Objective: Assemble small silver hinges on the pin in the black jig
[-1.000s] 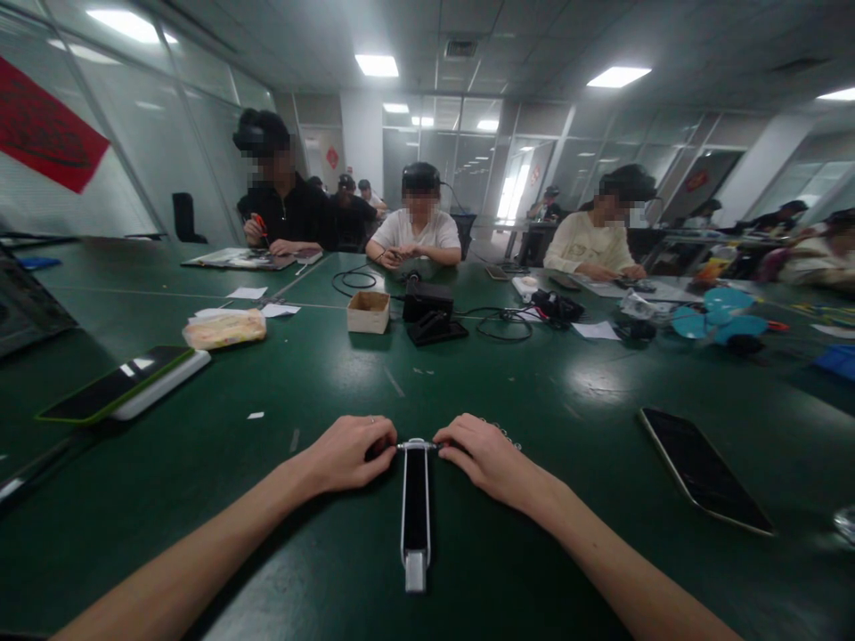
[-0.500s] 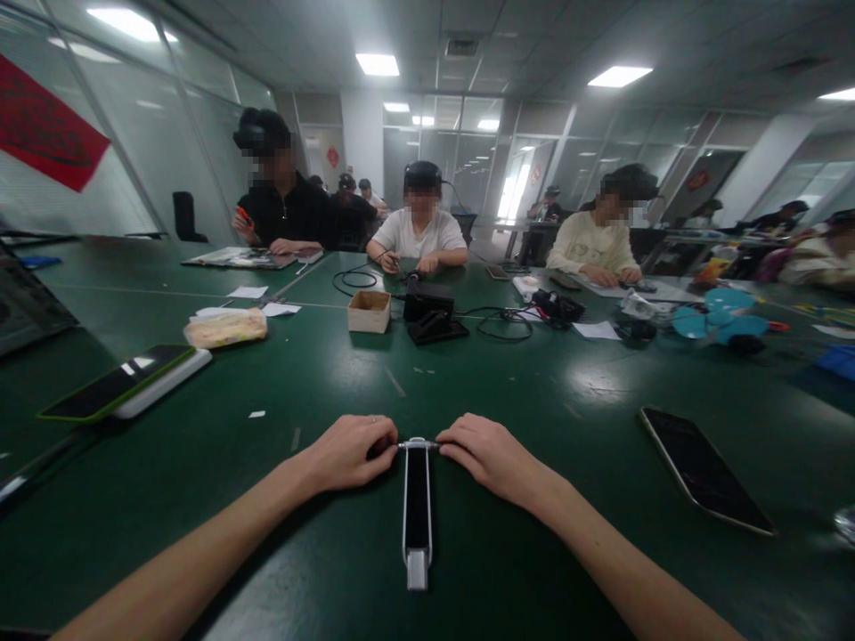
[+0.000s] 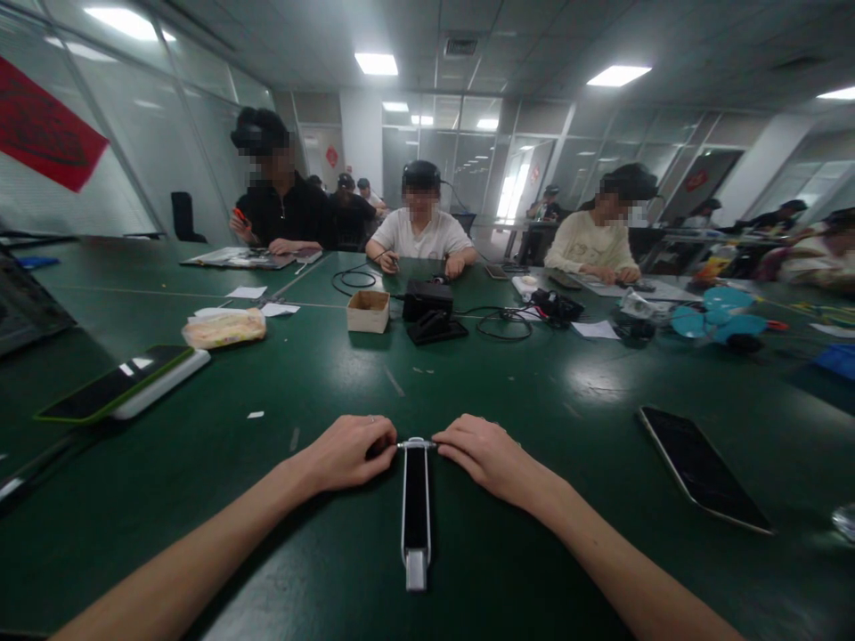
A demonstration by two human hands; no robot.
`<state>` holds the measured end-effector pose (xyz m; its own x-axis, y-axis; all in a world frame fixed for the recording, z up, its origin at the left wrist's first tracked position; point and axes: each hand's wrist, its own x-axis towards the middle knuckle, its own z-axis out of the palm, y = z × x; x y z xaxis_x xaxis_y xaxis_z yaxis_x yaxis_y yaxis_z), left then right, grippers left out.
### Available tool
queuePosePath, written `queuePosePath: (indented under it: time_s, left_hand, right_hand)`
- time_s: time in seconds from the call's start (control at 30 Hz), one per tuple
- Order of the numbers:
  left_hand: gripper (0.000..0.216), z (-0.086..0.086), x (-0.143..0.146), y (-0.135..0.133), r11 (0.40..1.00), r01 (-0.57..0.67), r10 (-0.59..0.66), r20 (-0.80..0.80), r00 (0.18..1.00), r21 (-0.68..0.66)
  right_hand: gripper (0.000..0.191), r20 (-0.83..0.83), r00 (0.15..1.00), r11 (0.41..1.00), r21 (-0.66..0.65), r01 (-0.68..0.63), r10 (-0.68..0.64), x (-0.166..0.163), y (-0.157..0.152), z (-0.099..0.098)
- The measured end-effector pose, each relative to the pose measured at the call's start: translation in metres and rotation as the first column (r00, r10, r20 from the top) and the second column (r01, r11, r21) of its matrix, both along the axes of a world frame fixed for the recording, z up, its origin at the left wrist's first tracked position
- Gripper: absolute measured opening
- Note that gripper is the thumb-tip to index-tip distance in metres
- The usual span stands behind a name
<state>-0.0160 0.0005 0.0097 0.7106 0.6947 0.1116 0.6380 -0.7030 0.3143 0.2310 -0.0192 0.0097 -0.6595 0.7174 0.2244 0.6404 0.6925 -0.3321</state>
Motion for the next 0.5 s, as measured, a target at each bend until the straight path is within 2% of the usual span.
queuePosePath:
  time_s: [0.5]
  left_hand:
    - [0.016,0.0001,-0.0002,0.0001,1.000,0.006,-0.006,-0.009,1.000,0.017]
  right_hand:
    - [0.021,-0.071,0.997,1.000,-0.006,0.002,-0.002,-0.0014,-0.0024,0.0022]
